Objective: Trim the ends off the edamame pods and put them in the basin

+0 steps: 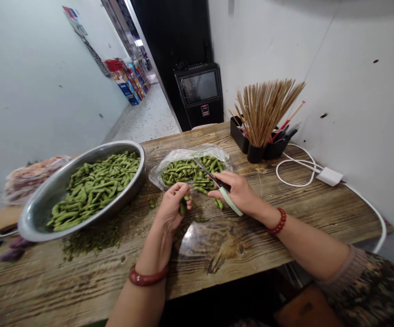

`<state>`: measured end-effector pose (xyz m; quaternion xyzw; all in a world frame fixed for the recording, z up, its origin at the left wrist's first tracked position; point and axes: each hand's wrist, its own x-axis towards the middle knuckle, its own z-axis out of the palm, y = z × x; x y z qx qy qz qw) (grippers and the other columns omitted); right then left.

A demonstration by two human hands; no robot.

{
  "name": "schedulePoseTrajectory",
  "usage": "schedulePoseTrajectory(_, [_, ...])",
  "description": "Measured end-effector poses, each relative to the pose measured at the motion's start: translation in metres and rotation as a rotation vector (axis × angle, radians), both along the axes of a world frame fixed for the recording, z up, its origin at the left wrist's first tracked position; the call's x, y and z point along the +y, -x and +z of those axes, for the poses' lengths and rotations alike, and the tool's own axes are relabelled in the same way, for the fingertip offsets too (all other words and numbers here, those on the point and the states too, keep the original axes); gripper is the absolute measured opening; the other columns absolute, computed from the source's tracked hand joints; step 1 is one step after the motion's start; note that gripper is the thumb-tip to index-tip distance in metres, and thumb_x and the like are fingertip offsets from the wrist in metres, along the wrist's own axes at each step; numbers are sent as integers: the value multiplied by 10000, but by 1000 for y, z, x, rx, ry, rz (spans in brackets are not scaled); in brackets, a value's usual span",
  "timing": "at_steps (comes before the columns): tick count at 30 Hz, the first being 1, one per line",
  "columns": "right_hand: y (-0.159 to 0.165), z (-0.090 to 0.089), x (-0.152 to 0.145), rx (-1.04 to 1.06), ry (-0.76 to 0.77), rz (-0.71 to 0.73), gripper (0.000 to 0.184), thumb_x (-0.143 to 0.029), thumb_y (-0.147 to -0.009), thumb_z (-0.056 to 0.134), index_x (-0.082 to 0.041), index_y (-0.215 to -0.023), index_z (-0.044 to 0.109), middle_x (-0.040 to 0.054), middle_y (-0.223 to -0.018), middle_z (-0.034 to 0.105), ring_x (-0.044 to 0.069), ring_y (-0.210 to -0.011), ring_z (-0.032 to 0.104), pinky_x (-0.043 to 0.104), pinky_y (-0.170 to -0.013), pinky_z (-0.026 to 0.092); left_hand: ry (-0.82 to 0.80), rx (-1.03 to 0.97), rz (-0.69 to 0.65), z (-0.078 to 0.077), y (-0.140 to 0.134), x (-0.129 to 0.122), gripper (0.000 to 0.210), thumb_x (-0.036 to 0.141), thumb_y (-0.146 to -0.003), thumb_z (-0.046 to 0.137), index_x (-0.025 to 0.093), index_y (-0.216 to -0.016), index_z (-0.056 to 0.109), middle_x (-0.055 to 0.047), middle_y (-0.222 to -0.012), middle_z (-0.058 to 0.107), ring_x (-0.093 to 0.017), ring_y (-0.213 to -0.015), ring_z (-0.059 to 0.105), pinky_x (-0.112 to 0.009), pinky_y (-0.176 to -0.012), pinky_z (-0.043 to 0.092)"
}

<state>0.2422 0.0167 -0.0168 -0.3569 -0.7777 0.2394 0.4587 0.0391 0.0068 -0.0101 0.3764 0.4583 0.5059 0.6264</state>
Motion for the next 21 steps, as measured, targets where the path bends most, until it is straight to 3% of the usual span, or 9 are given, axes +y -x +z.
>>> schedulePoseTrajectory(4, [0,2,-1,-7,5,22,381,-400,-793,676,-159,-1084,628,45,-831,597,171,-758,569,288,-700,457,-58,241,50,-6,-1,3,205,283,-654,747,154,-737,610,35,-576,509,-61,-425,407,-149,-356,257])
schedulePoseTrajectory(9, [1,2,-3,-1,-2,41,410,-371,-776,701,-159,-1116,616,64,-886,617,180,-794,581,302,-728,477,-429,712,26,-18,-3,9,148,155,-635,711,208,-772,728,-45,-755,657,-194,-756,570,-270,-659,436])
schedulePoseTrajectory(12, [2,1,-3,3,5,37,417,-356,-764,714,-164,-1121,617,65,-898,619,183,-807,584,308,-741,483,-566,919,-61,-23,-3,11,207,129,-669,669,238,-833,732,-38,-727,623,-197,-718,544,-299,-697,410])
schedulePoseTrajectory(18, [3,-2,0,-10,-27,21,390,-377,-787,689,-161,-1104,620,54,-856,606,176,-770,575,298,-703,477,-639,1348,-168,-21,0,4,104,182,-797,567,217,-848,651,-55,-818,562,-198,-735,534,-282,-655,376])
schedulePoseTrajectory(21, [3,-4,1,-24,-32,11,371,-379,-799,675,-149,-1087,624,51,-838,598,174,-759,569,296,-693,469,-626,1451,-177,-16,0,-1,92,217,-835,530,214,-811,619,-47,-812,517,-187,-708,514,-277,-631,363])
